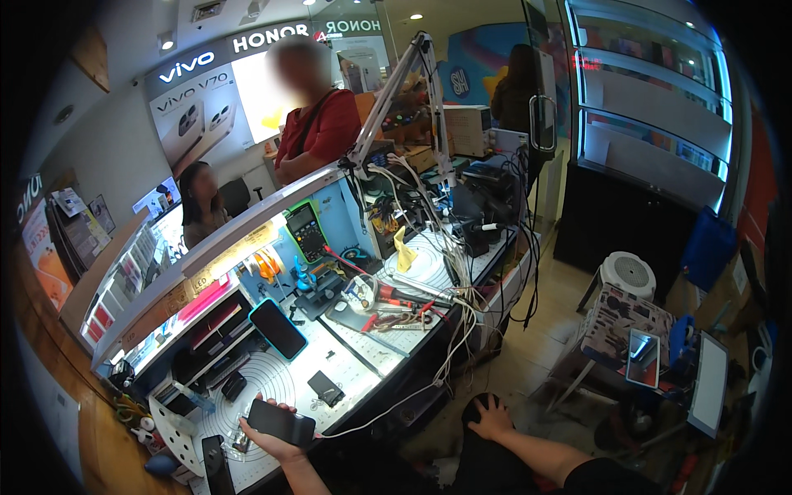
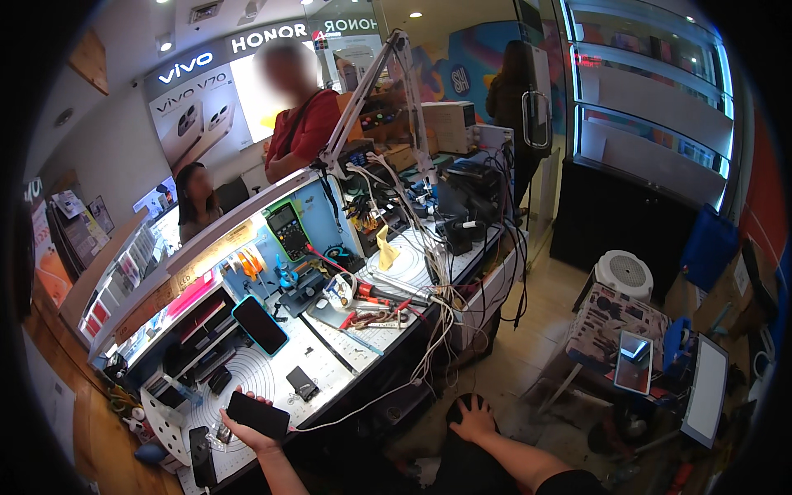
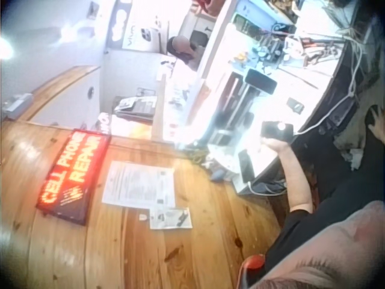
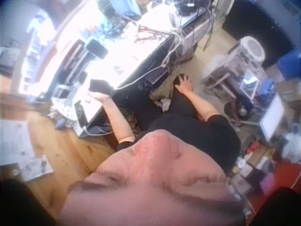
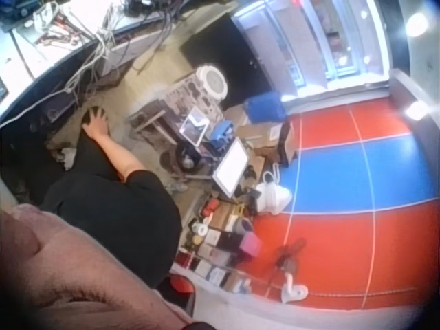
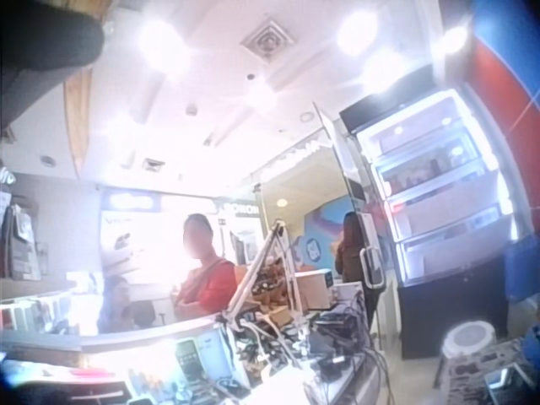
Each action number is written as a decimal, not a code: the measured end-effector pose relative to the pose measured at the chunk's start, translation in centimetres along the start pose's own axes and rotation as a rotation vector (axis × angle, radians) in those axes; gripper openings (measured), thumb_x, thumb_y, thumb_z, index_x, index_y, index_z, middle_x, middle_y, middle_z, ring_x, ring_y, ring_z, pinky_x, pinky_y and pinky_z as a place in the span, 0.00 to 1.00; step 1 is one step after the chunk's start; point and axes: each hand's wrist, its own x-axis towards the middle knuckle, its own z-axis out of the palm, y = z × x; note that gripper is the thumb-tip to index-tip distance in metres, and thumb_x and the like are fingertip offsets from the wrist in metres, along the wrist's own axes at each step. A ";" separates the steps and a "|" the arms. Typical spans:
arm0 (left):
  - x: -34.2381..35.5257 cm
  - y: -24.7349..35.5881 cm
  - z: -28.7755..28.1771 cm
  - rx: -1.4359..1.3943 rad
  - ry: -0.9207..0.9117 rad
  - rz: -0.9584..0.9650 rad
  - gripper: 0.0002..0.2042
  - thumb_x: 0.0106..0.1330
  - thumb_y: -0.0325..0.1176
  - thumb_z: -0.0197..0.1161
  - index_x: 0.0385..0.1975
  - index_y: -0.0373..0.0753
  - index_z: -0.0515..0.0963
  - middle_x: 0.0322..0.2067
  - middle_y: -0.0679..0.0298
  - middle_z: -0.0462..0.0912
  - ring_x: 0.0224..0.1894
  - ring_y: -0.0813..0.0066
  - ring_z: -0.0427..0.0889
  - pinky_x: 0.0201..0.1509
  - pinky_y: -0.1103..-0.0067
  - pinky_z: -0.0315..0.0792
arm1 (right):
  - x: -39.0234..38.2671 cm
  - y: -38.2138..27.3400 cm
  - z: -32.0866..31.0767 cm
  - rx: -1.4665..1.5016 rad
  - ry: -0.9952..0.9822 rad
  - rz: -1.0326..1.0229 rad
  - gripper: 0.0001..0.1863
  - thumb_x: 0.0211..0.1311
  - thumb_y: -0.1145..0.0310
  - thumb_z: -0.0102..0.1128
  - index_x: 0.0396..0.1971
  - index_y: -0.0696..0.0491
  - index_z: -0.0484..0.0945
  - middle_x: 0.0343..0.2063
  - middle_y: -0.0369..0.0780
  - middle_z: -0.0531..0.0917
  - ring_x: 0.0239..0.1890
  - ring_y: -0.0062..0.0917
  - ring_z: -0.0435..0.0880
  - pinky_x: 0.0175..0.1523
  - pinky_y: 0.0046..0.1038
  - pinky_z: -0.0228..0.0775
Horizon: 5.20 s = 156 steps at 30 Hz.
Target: The person holds a mobile phone circuit board and battery, connects them, then places the assembly into the phone housing and plugs a charging cable into the device.
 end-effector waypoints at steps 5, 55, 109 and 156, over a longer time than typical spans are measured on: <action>0.2 -0.1 -0.5 0.014 -0.028 0.002 0.32 0.75 0.63 0.39 0.58 0.40 0.73 0.35 0.64 0.77 0.33 0.70 0.77 0.38 0.71 0.73 | -0.1 0.1 -0.1 -0.006 0.007 0.001 0.46 0.62 0.38 0.59 0.78 0.38 0.54 0.78 0.52 0.47 0.75 0.61 0.50 0.75 0.58 0.48; -0.5 0.0 0.1 -0.137 0.019 -0.016 0.34 0.75 0.65 0.37 0.53 0.36 0.72 0.31 0.60 0.80 0.30 0.63 0.82 0.37 0.64 0.80 | -0.2 -0.6 -0.7 -0.012 -0.020 0.035 0.50 0.55 0.38 0.64 0.76 0.38 0.58 0.77 0.53 0.49 0.75 0.59 0.53 0.75 0.52 0.52; -0.8 0.4 0.8 -0.145 -0.014 -0.040 0.33 0.75 0.64 0.39 0.54 0.37 0.71 0.31 0.59 0.78 0.29 0.64 0.81 0.36 0.66 0.80 | 0.4 0.1 0.5 0.015 0.014 0.014 0.48 0.57 0.43 0.65 0.77 0.38 0.57 0.78 0.49 0.49 0.76 0.55 0.52 0.76 0.52 0.51; -0.3 0.0 -0.2 -0.021 -0.079 -0.005 0.31 0.75 0.63 0.40 0.55 0.39 0.72 0.34 0.59 0.78 0.33 0.64 0.79 0.38 0.65 0.77 | 0.2 0.1 0.2 0.045 0.047 0.018 0.47 0.57 0.41 0.65 0.76 0.39 0.59 0.77 0.50 0.50 0.75 0.58 0.52 0.75 0.55 0.51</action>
